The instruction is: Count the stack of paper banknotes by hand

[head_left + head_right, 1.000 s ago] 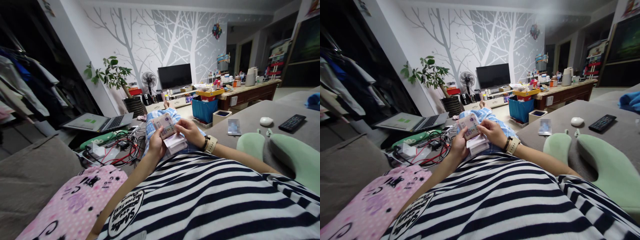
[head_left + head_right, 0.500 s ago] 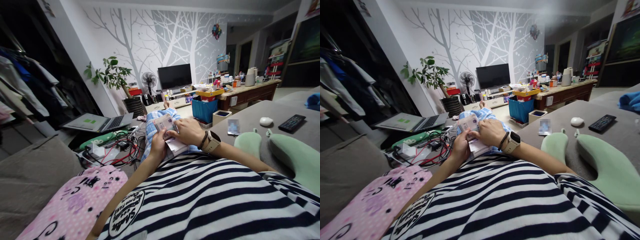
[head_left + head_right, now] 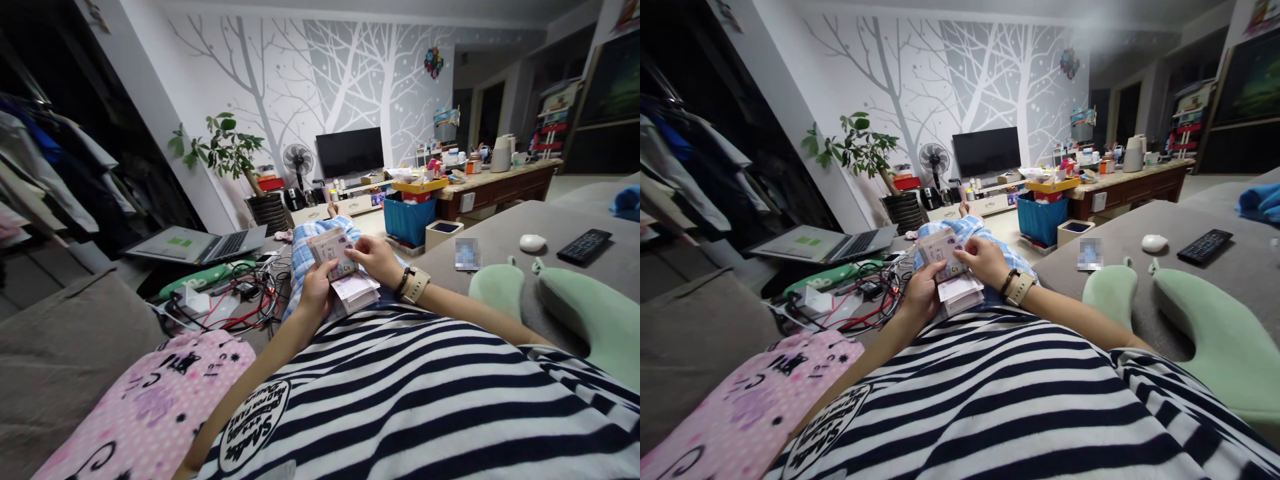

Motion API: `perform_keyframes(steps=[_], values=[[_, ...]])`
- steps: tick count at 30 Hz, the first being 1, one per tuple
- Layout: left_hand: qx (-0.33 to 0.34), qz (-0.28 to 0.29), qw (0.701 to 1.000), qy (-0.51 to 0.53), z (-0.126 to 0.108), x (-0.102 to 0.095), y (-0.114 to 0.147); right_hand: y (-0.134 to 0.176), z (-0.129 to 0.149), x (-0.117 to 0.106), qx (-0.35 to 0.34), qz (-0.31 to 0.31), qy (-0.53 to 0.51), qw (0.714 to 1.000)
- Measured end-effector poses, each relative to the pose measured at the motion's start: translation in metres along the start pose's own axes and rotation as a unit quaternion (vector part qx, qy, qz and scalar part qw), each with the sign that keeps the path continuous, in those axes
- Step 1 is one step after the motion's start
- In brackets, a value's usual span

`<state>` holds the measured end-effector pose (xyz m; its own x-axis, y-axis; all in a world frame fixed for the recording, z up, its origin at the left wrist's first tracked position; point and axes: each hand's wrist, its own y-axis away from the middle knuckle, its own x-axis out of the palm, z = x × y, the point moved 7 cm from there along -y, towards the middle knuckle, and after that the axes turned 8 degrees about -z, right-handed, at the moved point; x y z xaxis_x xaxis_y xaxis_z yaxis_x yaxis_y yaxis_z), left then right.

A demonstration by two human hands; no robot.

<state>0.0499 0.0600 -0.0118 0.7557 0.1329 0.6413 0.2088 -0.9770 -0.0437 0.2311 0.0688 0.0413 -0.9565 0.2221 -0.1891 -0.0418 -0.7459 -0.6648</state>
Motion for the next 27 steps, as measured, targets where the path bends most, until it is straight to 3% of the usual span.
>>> perform_keyframes(steps=[13,27], values=[[-0.048,-0.053,0.996,0.054,0.002,0.002,-0.004,0.002,-0.005,0.009,0.03,0.002,-0.126,0.992],[-0.053,-0.032,0.997,0.052,0.002,0.003,-0.008,0.001,-0.001,0.012,0.041,0.044,-0.182,0.981]])
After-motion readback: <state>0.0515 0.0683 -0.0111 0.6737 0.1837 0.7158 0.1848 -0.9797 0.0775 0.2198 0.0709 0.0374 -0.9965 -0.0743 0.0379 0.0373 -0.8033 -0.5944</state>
